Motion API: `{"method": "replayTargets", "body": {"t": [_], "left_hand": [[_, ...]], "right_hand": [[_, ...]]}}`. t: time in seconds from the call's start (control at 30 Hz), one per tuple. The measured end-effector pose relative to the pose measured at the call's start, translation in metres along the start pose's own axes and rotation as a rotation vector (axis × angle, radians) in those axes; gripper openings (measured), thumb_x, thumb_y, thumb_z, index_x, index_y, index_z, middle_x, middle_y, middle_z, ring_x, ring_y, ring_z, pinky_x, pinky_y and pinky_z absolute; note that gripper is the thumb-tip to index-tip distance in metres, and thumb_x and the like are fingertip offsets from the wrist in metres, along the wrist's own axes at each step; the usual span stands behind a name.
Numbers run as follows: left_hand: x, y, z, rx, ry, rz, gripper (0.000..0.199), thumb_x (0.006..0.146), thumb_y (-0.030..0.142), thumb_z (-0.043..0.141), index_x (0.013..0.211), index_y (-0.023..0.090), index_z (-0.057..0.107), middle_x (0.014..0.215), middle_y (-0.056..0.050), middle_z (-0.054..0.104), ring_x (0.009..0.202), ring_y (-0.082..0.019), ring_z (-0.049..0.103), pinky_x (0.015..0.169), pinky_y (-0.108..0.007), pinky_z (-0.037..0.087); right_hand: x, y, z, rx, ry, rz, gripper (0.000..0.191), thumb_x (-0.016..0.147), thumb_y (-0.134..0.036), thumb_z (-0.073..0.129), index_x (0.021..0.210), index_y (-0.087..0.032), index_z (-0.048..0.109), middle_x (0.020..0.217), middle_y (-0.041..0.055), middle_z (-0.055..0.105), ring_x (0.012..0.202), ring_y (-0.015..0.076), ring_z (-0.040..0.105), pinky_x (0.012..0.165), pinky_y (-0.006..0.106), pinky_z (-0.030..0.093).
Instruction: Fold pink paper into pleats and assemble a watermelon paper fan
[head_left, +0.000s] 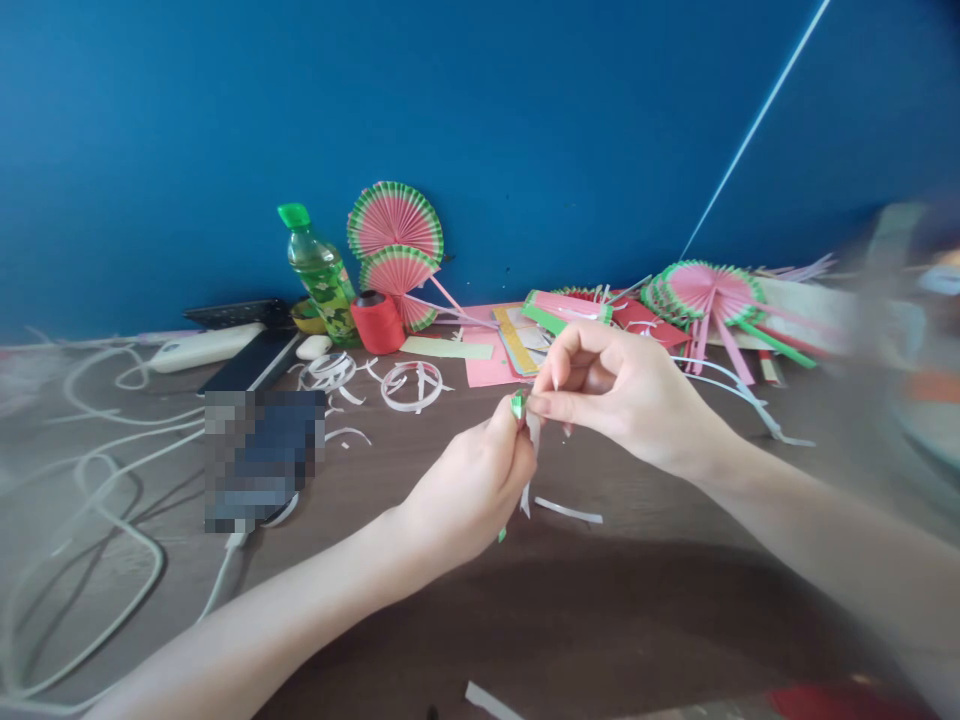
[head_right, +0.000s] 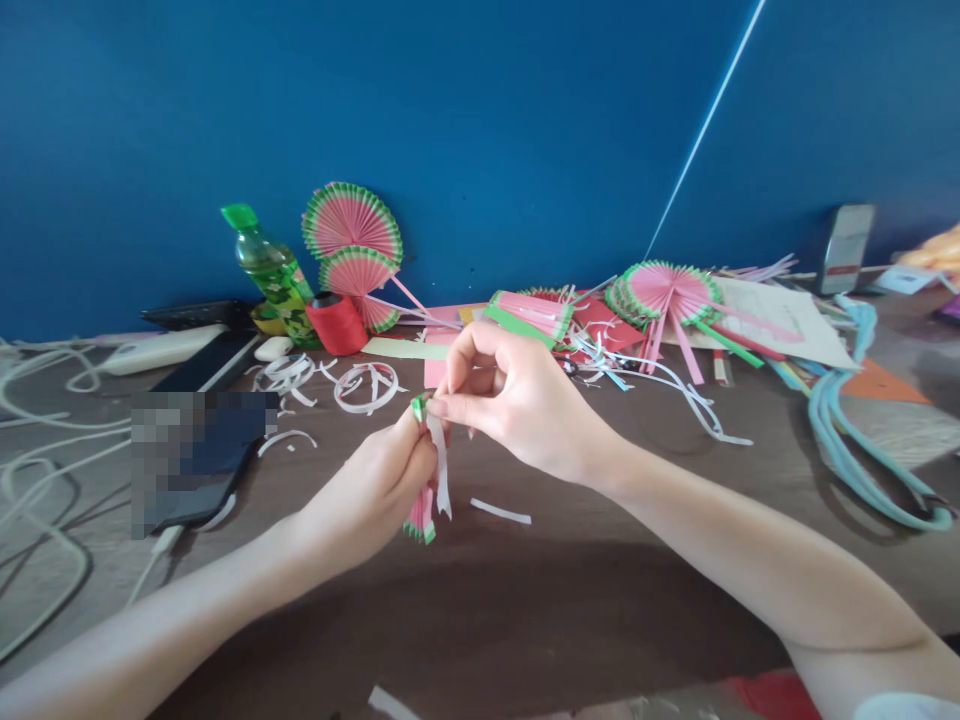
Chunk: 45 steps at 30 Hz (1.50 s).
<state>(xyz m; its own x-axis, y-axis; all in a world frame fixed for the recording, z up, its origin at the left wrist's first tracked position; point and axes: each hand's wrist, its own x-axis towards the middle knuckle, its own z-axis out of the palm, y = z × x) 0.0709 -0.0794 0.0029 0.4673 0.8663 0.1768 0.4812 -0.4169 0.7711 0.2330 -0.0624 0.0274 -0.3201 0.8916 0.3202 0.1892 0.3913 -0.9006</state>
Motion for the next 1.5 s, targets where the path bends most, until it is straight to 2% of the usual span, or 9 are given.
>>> {"method": "replayTargets", "body": {"t": [0.2,0.5,0.7,0.9,1.2,1.37,1.5], "left_hand": [[-0.0006,-0.0006,0.0007,0.028,0.028,0.019,0.016,0.083,0.014,0.035,0.07,0.022,0.034,0.053,0.005,0.04,0.044,-0.01,0.032,0.046,-0.024,0.024],[-0.0011,-0.0002,0.0001,0.095,-0.055,-0.006,0.009,0.084,0.015,0.031,0.079,0.02,0.036,0.059,0.004,0.043,0.049,-0.011,0.038,0.049,-0.023,0.032],[-0.0008,0.0024,-0.0008,-0.029,-0.061,-0.079,0.009,0.086,0.018,0.031,0.081,0.02,0.039,0.063,0.003,0.049,0.055,-0.011,0.044,0.053,-0.024,0.037],[-0.0029,0.0038,-0.0016,-0.346,-0.108,-0.077,0.015,0.09,0.022,0.028,0.084,0.02,0.041,0.063,0.004,0.055,0.058,-0.009,0.053,0.061,-0.021,0.043],[-0.0016,0.0005,-0.0013,-0.653,-0.158,-0.18,0.017,0.09,0.031,0.031,0.084,0.02,0.042,0.064,0.004,0.05,0.057,-0.008,0.054,0.058,-0.02,0.045],[0.0002,0.0,-0.0009,-0.65,-0.125,-0.186,0.016,0.089,0.026,0.031,0.083,0.019,0.044,0.064,0.005,0.049,0.055,-0.007,0.053,0.055,-0.019,0.044],[0.0025,-0.0009,-0.0005,-0.597,-0.095,-0.166,0.021,0.09,0.031,0.032,0.075,0.019,0.04,0.06,0.006,0.044,0.051,-0.007,0.052,0.052,-0.019,0.044]], "right_hand": [[-0.001,-0.0027,0.0013,0.017,0.004,0.009,0.027,0.069,-0.029,0.07,0.07,-0.019,0.046,0.066,-0.002,0.058,0.054,0.0093,0.056,0.051,0.024,0.047],[-0.0019,-0.001,0.0032,0.09,0.017,-0.046,0.029,0.067,-0.026,0.073,0.071,-0.019,0.045,0.072,-0.0032,0.056,0.055,0.0084,0.058,0.052,0.024,0.05],[-0.0011,0.0007,0.0037,0.085,0.038,-0.051,0.029,0.067,-0.028,0.073,0.07,-0.019,0.046,0.072,-0.0027,0.056,0.058,0.0086,0.058,0.054,0.024,0.051],[0.0008,0.0031,0.0021,0.131,0.01,-0.009,0.028,0.067,-0.031,0.073,0.072,-0.018,0.049,0.071,-0.0015,0.057,0.064,0.0129,0.062,0.057,0.027,0.054],[0.0017,-0.0032,-0.0004,0.167,-0.009,0.019,0.01,0.077,-0.015,0.061,0.077,-0.016,0.051,0.074,-0.0002,0.06,0.062,0.0117,0.064,0.06,0.027,0.054],[0.0029,-0.0009,-0.001,0.191,-0.018,0.033,0.01,0.076,-0.012,0.06,0.077,-0.016,0.051,0.076,-0.0002,0.059,0.063,0.0108,0.063,0.06,0.026,0.053],[0.0036,0.0025,-0.0021,0.224,-0.017,0.023,0.011,0.075,-0.012,0.062,0.077,-0.016,0.052,0.076,-0.0012,0.058,0.061,0.0091,0.062,0.058,0.024,0.052]]}}
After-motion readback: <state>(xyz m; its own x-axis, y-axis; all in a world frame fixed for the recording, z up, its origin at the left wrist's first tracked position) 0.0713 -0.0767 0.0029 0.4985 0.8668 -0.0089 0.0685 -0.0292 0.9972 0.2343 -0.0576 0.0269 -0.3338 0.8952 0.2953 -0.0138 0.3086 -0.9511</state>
